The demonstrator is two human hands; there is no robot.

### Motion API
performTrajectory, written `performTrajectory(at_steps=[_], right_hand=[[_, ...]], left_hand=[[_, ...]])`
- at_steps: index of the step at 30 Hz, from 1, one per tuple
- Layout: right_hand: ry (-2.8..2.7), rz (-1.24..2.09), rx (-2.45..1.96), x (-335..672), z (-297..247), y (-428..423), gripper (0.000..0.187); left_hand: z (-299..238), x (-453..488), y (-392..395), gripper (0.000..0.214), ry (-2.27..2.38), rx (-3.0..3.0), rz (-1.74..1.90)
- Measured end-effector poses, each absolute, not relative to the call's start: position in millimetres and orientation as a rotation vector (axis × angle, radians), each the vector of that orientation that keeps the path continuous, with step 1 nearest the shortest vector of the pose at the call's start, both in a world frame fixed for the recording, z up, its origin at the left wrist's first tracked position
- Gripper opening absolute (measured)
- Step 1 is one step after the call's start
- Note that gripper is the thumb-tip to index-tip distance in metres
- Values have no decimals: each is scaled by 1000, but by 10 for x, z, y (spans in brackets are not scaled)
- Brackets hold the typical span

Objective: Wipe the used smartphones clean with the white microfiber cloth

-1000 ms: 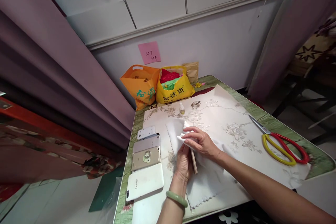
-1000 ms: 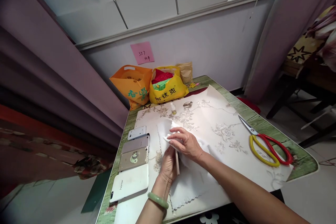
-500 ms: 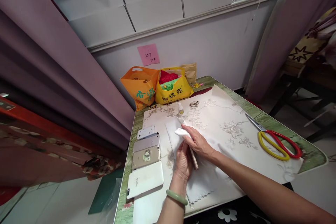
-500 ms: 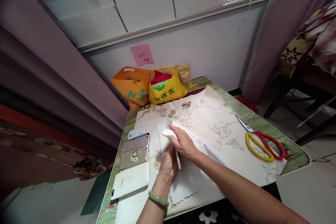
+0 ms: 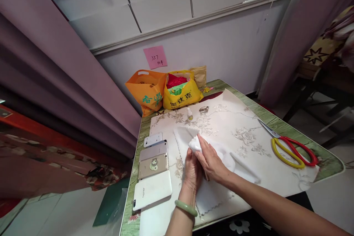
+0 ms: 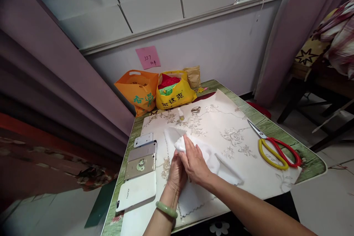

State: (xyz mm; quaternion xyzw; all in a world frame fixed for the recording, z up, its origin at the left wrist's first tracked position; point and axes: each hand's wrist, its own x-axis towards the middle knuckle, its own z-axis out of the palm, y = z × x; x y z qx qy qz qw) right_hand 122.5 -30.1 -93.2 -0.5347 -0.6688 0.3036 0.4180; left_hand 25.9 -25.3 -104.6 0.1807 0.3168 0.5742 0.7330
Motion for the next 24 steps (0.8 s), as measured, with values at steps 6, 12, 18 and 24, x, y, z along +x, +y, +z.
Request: performTrajectory(at_steps=[6, 12, 18, 24], right_hand=[[-1431, 1183, -1145, 1256, -689, 46, 47], [-1120, 1581, -1166, 1248, -869, 38, 48], [-1132, 1499, -1211, 1234, -933, 27, 44], [-861, 1621, -1043, 1269, -891, 11, 48]], left_hand=[[-1001, 244, -273, 43, 781, 400, 1222], [-968, 217, -299, 44, 823, 272, 1158], [-876, 204, -324, 55, 833, 252, 1147], [-929, 207, -281, 56, 770, 257, 1185]])
